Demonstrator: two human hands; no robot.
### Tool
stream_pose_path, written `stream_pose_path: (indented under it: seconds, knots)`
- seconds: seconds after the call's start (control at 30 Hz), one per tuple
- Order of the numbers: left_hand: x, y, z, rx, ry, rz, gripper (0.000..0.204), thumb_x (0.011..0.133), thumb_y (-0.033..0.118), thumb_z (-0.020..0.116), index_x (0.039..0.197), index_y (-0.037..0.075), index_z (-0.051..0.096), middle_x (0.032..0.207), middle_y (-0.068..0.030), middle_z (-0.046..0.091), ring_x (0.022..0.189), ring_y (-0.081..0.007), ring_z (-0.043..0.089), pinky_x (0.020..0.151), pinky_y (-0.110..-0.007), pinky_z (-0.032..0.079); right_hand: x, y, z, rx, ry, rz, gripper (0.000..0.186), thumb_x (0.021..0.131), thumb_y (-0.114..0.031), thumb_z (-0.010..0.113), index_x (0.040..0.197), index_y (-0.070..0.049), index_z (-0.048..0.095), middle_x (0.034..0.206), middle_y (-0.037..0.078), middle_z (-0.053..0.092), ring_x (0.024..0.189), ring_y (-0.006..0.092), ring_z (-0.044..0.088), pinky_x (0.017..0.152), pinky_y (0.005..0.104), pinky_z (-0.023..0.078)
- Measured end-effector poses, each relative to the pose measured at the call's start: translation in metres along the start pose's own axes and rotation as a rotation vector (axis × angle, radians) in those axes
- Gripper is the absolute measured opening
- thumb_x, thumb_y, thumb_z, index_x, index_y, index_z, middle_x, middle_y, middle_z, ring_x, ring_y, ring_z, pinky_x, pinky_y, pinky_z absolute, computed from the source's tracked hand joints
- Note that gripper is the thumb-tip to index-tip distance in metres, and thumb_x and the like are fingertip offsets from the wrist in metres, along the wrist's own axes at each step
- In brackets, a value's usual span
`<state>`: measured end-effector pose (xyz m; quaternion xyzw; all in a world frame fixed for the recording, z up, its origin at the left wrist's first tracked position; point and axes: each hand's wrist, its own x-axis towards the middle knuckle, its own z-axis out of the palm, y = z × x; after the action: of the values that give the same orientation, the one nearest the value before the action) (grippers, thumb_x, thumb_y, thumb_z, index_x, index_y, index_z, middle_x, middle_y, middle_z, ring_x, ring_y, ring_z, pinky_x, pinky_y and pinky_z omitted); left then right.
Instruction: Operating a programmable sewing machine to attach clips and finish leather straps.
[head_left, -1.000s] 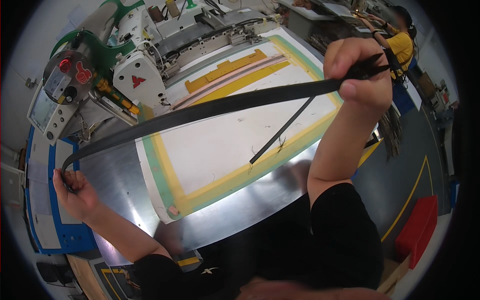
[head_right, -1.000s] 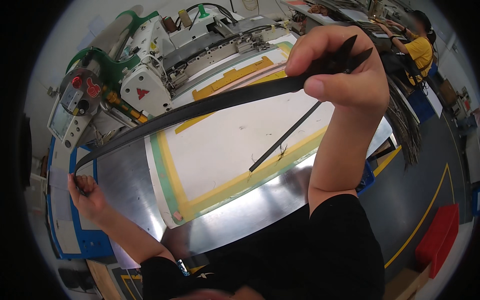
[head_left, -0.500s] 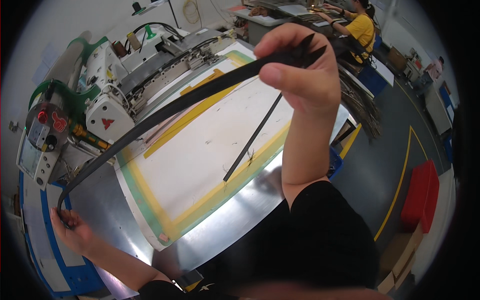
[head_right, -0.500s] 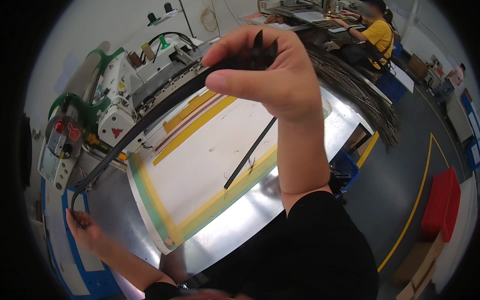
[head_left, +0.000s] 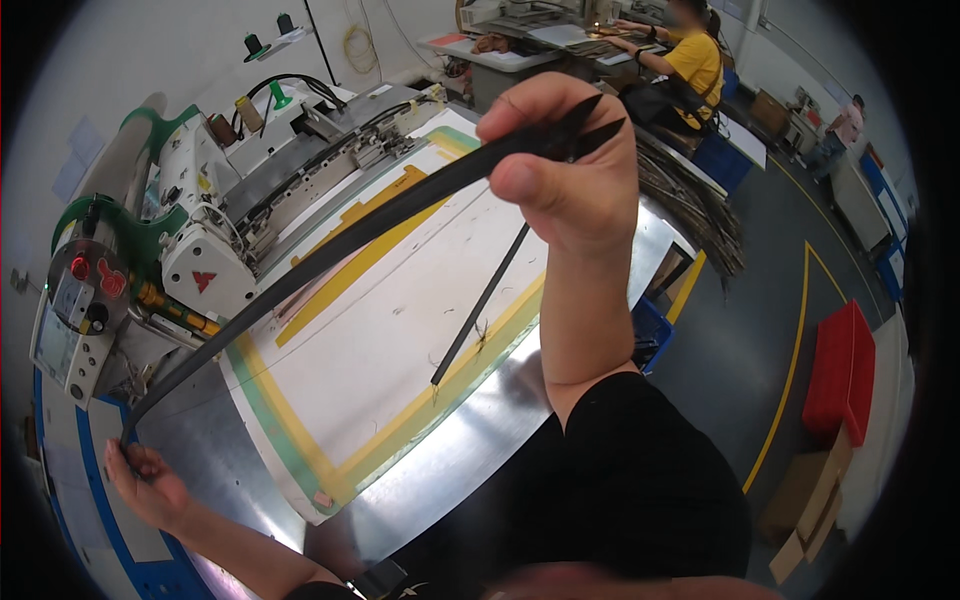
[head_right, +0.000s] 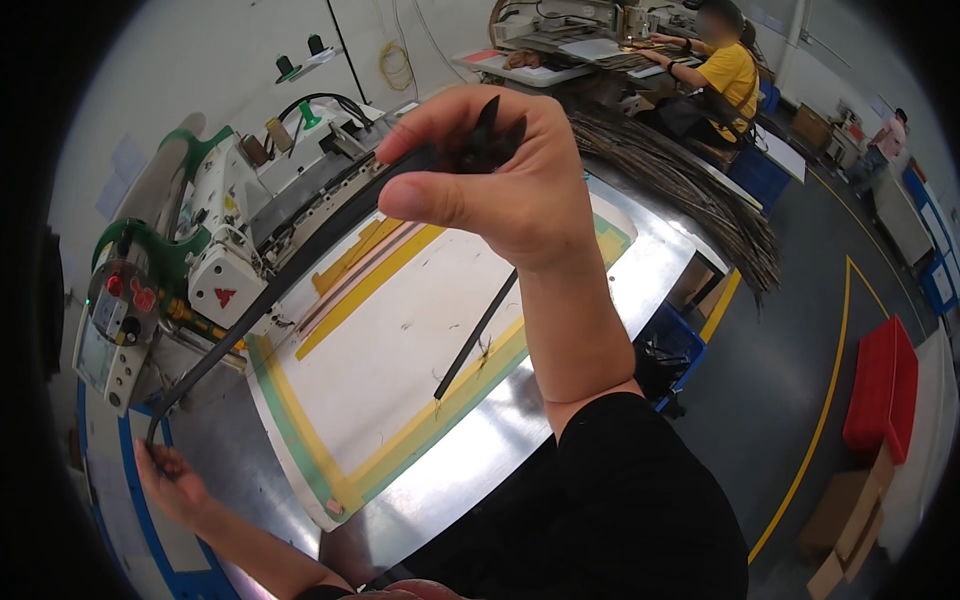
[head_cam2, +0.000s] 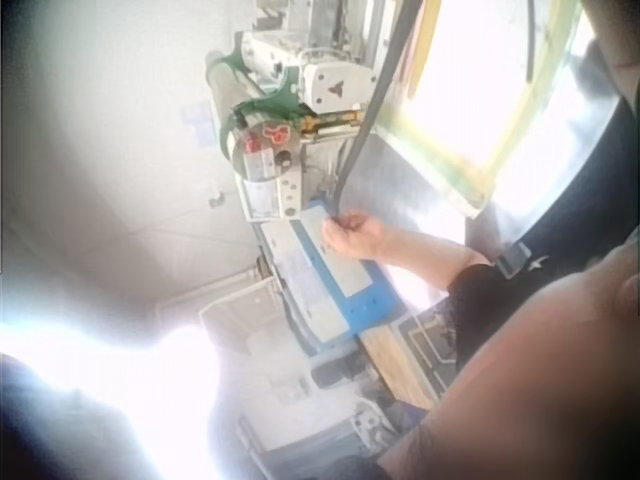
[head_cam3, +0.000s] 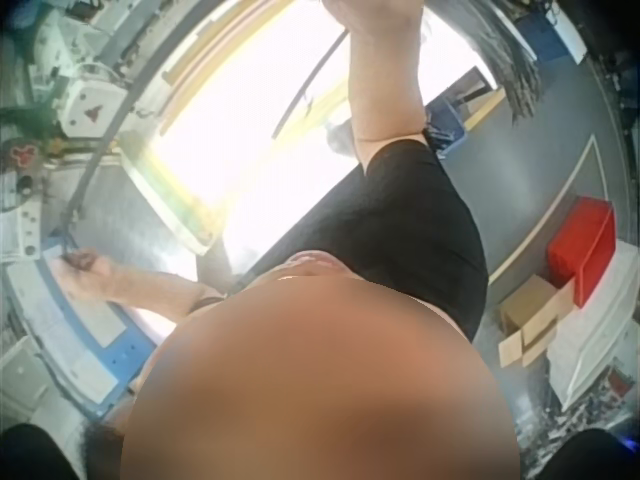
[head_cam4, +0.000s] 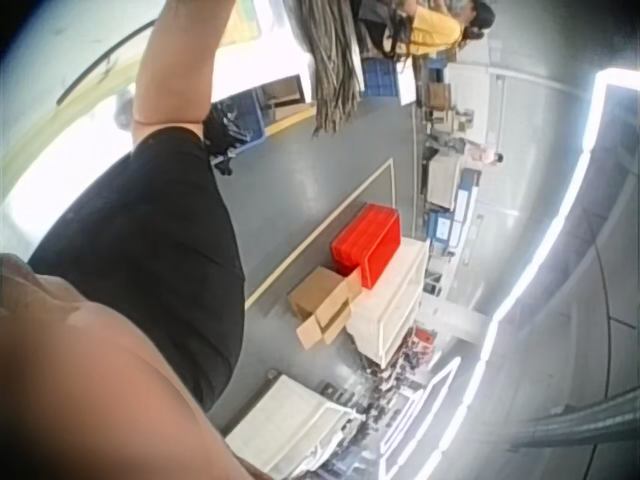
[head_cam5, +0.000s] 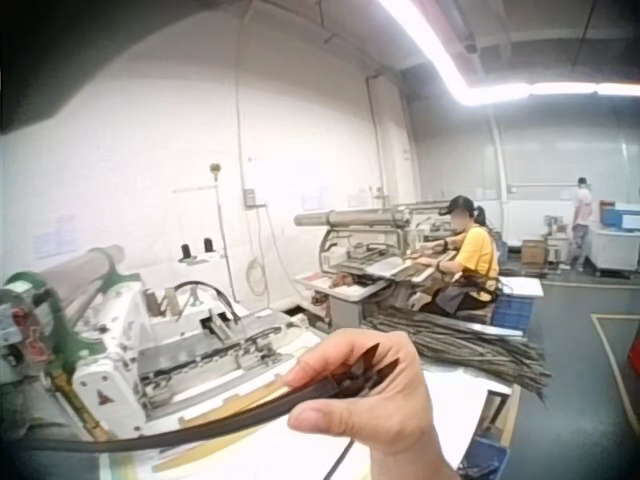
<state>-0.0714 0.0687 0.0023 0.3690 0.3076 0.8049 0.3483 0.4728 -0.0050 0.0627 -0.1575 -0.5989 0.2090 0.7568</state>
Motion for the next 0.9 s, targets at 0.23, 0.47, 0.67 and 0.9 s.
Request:
stream_pose_path:
  seconds: [0.23,0.47,0.67,0.9]
  knots:
    - [-0.04,-0.008,0.03,-0.075,-0.222,-0.334,0.036,0.106,0.024,0.063,0.128,-0.004,0.066,0.088,-0.0032,0.056,0.076,-0.0099,0.05,0.063,-0.022,0.041,0.016,0.033,0.002,-1.178,0.4,0.054,0.041,0.084,-0.021,0.091,0.12,-0.008,0.076,0.071,-0.004,0.059,0.066,0.0068,0.054,0.064,0.0262,0.047]
    - [-0.111,-0.012,0.082,0.029,-0.601,-0.447,0.04,0.103,0.007,0.063,0.14,-0.008,0.062,0.108,-0.0159,0.075,0.092,-0.0187,0.073,0.086,-0.033,0.06,-0.008,0.051,0.066,-0.694,-0.172,0.37,0.042,0.093,-0.026,0.084,0.124,-0.004,0.065,0.081,-0.006,0.049,0.075,0.0059,0.045,0.066,0.0219,0.037]
    - [-0.13,-0.003,0.091,0.162,-0.685,-0.368,0.038,0.102,0.011,0.07,0.135,-0.005,0.063,0.111,-0.0154,0.075,0.097,-0.0182,0.073,0.089,-0.032,0.059,-0.051,0.051,0.133,-0.452,-0.637,0.44,0.049,0.083,-0.026,0.084,0.123,-0.005,0.068,0.099,0.001,0.057,0.081,0.0097,0.048,0.071,0.0257,0.04]
    - [-0.128,-0.009,0.086,-0.181,-0.787,-0.44,0.025,0.099,0.007,0.068,0.12,-0.003,0.06,0.108,-0.0174,0.072,0.093,-0.0179,0.071,0.082,-0.029,0.057,-0.055,0.061,0.148,-0.104,-0.624,0.72,0.037,0.081,-0.011,0.088,0.115,-0.004,0.076,0.1,0.002,0.071,0.067,0.0052,0.053,0.058,0.0219,0.037]
